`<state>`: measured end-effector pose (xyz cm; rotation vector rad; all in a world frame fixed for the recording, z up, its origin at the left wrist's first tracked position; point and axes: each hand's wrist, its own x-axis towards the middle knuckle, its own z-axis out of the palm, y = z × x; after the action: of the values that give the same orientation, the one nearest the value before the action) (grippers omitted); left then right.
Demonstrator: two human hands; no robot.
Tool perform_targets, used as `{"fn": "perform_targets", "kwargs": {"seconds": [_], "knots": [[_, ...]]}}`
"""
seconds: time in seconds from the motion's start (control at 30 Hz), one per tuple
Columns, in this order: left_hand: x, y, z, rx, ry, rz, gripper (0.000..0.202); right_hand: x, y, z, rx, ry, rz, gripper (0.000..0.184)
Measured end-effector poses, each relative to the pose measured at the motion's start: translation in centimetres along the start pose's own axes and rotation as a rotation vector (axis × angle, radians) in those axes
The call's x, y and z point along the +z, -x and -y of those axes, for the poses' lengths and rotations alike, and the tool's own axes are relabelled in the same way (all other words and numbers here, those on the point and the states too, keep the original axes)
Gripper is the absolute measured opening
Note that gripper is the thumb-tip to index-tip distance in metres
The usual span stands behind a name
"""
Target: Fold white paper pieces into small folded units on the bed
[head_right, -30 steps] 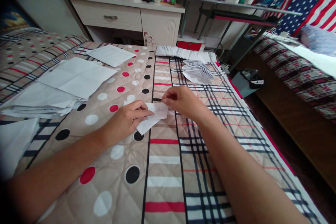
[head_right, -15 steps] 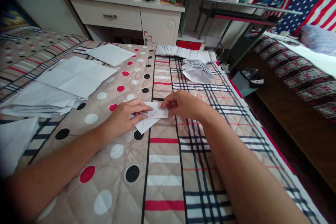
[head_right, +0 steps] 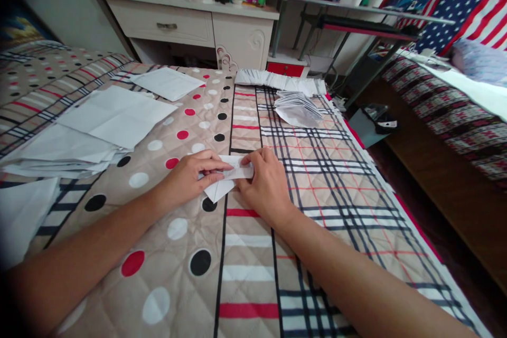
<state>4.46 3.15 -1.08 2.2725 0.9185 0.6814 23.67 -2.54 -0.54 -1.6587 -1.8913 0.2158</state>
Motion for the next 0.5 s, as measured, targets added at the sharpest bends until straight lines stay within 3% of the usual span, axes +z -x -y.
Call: {"fn": "perform_targets", "kwargs": {"seconds": [0.23,0.5], "knots": [[0.12,-0.1,0.11,0.014,-0.018,0.009,0.028,0.55,0.07,-0.29,0.028,0.086,-0.037,0.022],[0.13,0.05,0.03,0.004,-0.012,0.0,0.028,0.26,0.25,-0.67,-0.017,-0.008,-0.036,0.018]]}}
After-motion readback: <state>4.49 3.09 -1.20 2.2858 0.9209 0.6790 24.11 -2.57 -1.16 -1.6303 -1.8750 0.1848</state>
